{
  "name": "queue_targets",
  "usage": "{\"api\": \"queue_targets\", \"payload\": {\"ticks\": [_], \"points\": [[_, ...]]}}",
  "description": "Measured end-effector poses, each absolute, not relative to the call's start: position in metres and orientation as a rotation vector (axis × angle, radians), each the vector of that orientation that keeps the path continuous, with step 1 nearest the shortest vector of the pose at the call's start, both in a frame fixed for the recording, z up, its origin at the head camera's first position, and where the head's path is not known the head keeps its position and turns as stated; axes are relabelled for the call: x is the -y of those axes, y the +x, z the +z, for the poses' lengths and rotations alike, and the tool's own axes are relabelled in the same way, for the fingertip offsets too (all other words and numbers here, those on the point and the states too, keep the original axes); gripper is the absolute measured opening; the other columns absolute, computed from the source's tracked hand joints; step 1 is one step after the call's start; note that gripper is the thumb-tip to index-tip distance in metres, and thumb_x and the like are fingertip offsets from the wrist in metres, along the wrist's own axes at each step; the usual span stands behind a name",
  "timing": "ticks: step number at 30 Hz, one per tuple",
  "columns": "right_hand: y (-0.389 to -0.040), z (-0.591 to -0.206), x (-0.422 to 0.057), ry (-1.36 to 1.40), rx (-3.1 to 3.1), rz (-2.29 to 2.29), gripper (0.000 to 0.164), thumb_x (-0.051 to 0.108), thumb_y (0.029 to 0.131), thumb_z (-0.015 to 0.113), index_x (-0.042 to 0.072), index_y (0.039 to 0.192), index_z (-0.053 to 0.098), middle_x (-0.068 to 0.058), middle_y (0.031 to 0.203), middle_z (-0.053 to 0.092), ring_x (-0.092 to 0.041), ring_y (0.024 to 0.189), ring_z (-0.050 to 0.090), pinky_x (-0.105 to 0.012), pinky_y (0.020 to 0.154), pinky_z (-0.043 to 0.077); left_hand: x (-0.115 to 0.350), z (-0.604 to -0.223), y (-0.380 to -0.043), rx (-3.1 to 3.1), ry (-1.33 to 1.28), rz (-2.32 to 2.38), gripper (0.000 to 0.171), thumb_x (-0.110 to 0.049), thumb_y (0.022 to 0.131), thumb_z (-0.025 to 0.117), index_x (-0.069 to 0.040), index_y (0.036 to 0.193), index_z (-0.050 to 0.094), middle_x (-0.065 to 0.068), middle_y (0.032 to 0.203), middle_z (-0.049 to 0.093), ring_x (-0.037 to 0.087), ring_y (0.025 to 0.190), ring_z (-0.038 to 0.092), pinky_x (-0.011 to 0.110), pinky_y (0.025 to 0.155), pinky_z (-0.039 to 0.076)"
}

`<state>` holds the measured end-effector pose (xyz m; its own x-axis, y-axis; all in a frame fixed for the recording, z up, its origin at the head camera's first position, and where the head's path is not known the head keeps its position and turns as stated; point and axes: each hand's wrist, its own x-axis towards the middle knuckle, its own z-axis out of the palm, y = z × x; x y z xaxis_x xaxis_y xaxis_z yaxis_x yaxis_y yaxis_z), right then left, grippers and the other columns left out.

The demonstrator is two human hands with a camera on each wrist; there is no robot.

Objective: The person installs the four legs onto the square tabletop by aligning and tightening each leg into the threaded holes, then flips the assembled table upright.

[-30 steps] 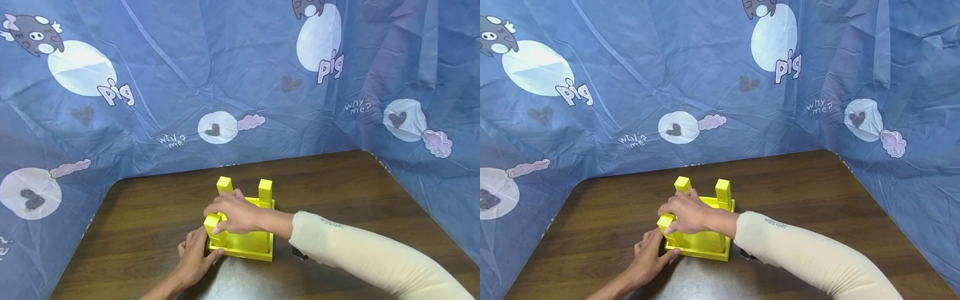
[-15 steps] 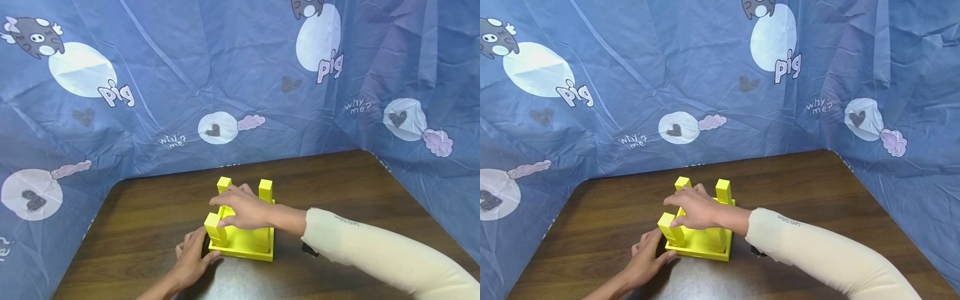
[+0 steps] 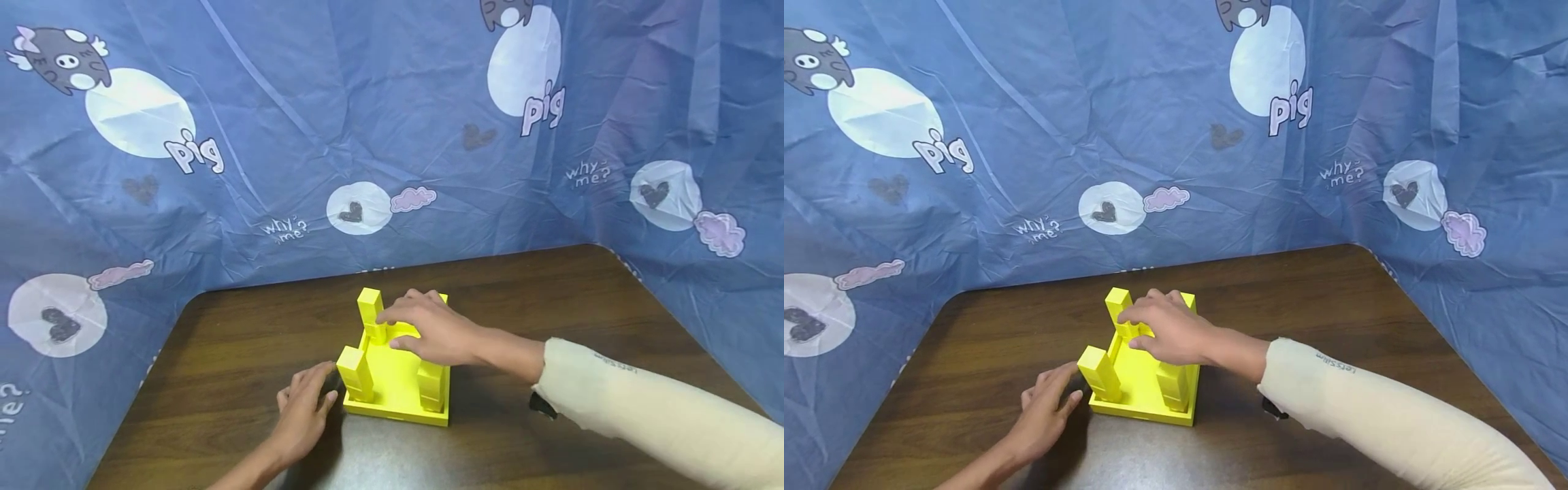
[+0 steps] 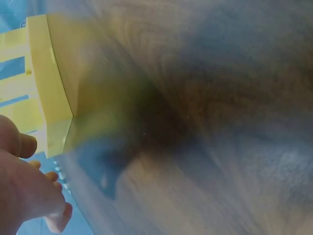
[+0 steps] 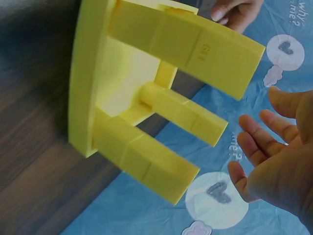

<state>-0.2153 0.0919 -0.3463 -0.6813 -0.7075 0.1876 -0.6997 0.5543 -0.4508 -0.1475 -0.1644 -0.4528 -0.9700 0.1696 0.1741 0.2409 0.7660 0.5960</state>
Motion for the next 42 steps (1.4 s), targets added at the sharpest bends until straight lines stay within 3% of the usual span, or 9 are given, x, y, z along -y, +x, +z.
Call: {"api": "queue_targets", "payload": {"ticks": [10,18,24,28,32,36,42], "points": [[-0.214,-0.344,-0.121,-1.221,-2.793,-0.831,0.036,0.012,0.086,0.072,0.017,0.121,0.066,0.007,0.115,0.066,-0.014,0.109,0.048,-0.042,0.091,0.033,0.173,-0.45,-0.164,2.797,-0.344,-0.849,0.033,-0.009,0.089,0.069,-0.015,0.121,0.063,0.011,0.13,0.058,0.028,0.117,0.047,0.053,0.092,0.021],[-0.21,-0.349,-0.138,-1.115,-2.755,-0.88,0.038,0.009,0.086,0.072,0.015,0.122,0.066,0.004,0.118,0.065,-0.02,0.116,0.05,-0.051,0.098,0.035,0.178,-0.449,-0.174,2.734,-0.394,-0.869,0.033,-0.003,0.085,0.072,-0.011,0.116,0.067,0.01,0.125,0.062,0.028,0.112,0.053,0.049,0.086,0.023],[-0.208,-0.359,-0.148,-1.07,-2.724,-0.885,0.041,0.008,0.087,0.07,0.012,0.128,0.062,0.003,0.111,0.065,-0.016,0.104,0.054,-0.038,0.088,0.047,0.183,-0.448,-0.184,2.693,-0.471,-0.789,0.034,-0.004,0.082,0.075,-0.013,0.114,0.067,0.005,0.116,0.065,0.024,0.106,0.056,0.044,0.081,0.028],[-0.205,-0.374,-0.154,-1.005,-2.707,-0.828,0.046,0.008,0.087,0.071,0.011,0.131,0.058,0.0,0.111,0.062,-0.016,0.1,0.055,-0.034,0.083,0.049,0.189,-0.445,-0.194,2.677,-0.572,-0.657,0.036,-0.004,0.08,0.077,-0.014,0.114,0.067,0.004,0.106,0.067,0.022,0.097,0.058,0.042,0.078,0.033],[-0.204,-0.391,-0.159,-1.03,-2.719,-0.701,0.048,0.009,0.086,0.072,0.008,0.131,0.058,-0.003,0.118,0.062,-0.02,0.104,0.056,-0.04,0.087,0.047,0.195,-0.443,-0.205,2.613,-0.73,-0.495,0.041,-0.006,0.078,0.079,-0.014,0.116,0.066,0.003,0.101,0.067,0.021,0.092,0.058,0.039,0.073,0.034],[-0.206,-0.403,-0.163,-1.076,-2.742,-0.578,0.049,0.009,0.085,0.073,0.008,0.131,0.058,-0.003,0.108,0.065,-0.02,0.101,0.057,-0.046,0.09,0.045,0.194,-0.443,-0.212,2.631,-0.842,-0.362,0.048,-0.008,0.077,0.081,-0.015,0.121,0.063,0.0,0.104,0.066,0.02,0.096,0.057,0.038,0.072,0.035],[-0.209,-0.417,-0.164,-1.184,-2.776,-0.411,0.05,0.006,0.082,0.075,0.011,0.13,0.061,-0.005,0.112,0.066,-0.022,0.106,0.056,-0.05,0.092,0.045,0.186,-0.444,-0.216,2.785,-0.912,-0.255,0.056,-0.011,0.08,0.079,-0.019,0.131,0.058,-0.001,0.112,0.062,0.02,0.103,0.054,0.047,0.08,0.042]]}}
